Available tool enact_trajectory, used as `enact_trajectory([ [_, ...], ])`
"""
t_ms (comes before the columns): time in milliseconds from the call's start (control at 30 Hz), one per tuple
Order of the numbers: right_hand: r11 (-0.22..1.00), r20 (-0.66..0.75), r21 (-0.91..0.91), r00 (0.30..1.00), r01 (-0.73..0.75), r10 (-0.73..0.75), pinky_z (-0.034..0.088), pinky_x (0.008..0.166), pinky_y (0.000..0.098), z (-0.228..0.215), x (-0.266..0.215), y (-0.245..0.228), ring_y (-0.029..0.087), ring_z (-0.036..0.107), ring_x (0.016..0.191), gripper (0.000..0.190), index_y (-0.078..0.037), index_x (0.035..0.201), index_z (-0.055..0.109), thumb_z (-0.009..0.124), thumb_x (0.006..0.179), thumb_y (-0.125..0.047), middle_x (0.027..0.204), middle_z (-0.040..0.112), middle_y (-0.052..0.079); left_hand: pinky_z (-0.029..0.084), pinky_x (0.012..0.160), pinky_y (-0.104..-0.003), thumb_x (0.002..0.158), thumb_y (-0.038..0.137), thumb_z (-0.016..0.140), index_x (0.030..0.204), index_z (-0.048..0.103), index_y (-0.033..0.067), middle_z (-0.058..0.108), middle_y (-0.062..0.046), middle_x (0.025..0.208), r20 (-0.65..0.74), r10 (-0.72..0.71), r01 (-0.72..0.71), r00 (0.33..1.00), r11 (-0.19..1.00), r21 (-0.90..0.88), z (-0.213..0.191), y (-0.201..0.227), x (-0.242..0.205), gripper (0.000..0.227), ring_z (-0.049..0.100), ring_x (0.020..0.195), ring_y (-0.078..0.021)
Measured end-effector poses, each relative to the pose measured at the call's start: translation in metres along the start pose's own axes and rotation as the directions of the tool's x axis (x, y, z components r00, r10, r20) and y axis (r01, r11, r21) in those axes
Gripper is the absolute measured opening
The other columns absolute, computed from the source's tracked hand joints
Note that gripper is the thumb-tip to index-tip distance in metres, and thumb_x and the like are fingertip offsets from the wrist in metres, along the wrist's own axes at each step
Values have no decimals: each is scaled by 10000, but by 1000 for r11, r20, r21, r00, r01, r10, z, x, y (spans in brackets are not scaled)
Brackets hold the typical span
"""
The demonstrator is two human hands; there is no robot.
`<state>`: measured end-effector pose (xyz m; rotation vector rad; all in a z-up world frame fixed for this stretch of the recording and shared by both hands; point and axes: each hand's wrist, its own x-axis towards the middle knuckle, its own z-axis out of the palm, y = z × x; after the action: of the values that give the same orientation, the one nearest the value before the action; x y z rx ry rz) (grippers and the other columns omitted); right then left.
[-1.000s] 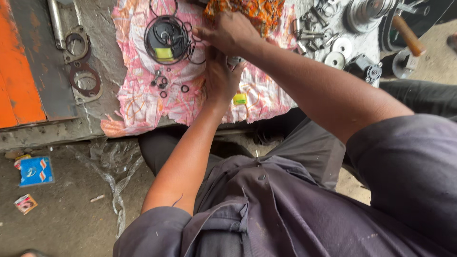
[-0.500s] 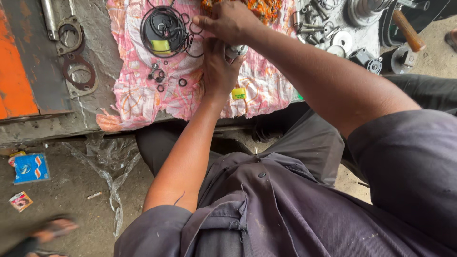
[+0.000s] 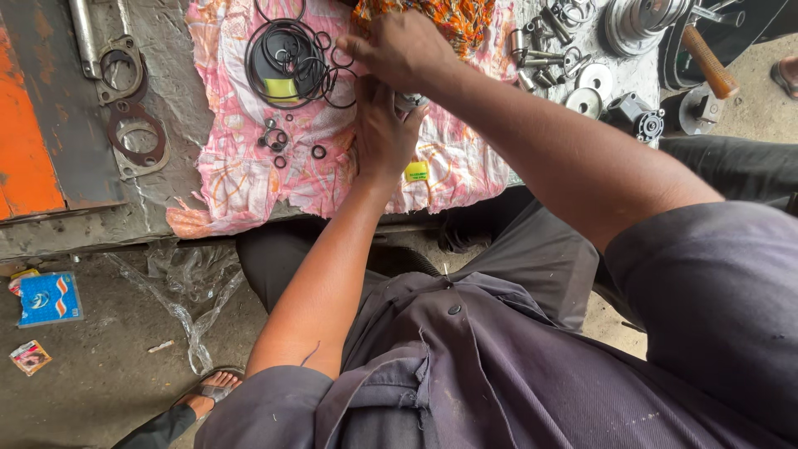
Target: The person assembles a mechanical component by hand, fitting several rubber O-rings and seals onto a metal cylinder. They wipe the components with a cloth and handle various small rings and metal parts from a table.
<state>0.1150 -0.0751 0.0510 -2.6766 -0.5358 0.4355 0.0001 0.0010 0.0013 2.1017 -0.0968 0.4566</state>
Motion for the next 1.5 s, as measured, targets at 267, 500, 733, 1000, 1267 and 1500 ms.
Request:
enact_trajectory([
  [267, 998, -68, -39, 997, 40, -42, 542, 722, 528, 3, -6, -1, 424, 689, 735, 749, -4, 741, 698, 578, 987, -701, 682, 666, 235, 461, 1010, -533, 777, 38, 857, 1310, 538, 0, 550, -238, 1257, -38, 35, -36, 999, 999, -21, 2, -4, -2, 623, 513, 1195, -459],
  [500, 999, 74, 28, 997, 23, -25, 528, 801, 547, -5, 0, 2, 447, 693, 836, 765, -13, 827, 705, 549, 941, -753, 796, 689, 263, 450, 1049, -520, 771, 67, 869, 1299, 554, 15, 556, -238, 1285, 62, -58, 61, 996, 997, -39, 0, -1, 0, 617, 515, 1227, -453],
  [733, 998, -26, 58, 1000, -2, 3, 531, 715, 539, -10, -6, -5, 445, 689, 779, 801, 20, 795, 641, 638, 866, -778, 759, 680, 272, 424, 1094, -524, 770, 73, 858, 1373, 513, -3, 518, -276, 1360, 3, -12, 12, 1000, 999, -39, 4, -3, -5, 699, 470, 1298, -484],
  [1000, 999, 9, 18, 999, 41, -41, 549, 735, 509, 11, -2, 7, 426, 698, 823, 726, -9, 929, 716, 678, 885, -732, 863, 703, 265, 446, 1073, -542, 810, 111, 884, 1366, 517, 24, 526, -266, 1329, 25, 5, -6, 1000, 999, 38, 10, -14, -10, 671, 503, 1261, -488],
  [1267, 990, -90, -53, 986, 134, -139, 550, 723, 509, -3, 34, 12, 400, 700, 806, 628, -56, 927, 764, 745, 845, -678, 853, 709, 232, 484, 989, -502, 729, 103, 883, 1337, 517, -23, 530, -243, 1199, -56, 45, -44, 997, 999, 31, 14, -11, -7, 721, 552, 1151, -431],
  [1500, 998, -230, -4, 971, 69, -69, 559, 709, 483, -15, 6, -14, 371, 710, 751, 567, -35, 780, 752, 771, 851, -597, 779, 715, 199, 496, 1007, -488, 757, 98, 879, 1332, 552, 17, 590, -169, 1145, 1, -9, 9, 1000, 995, 103, 8, 2, -5, 667, 575, 1144, -402],
])
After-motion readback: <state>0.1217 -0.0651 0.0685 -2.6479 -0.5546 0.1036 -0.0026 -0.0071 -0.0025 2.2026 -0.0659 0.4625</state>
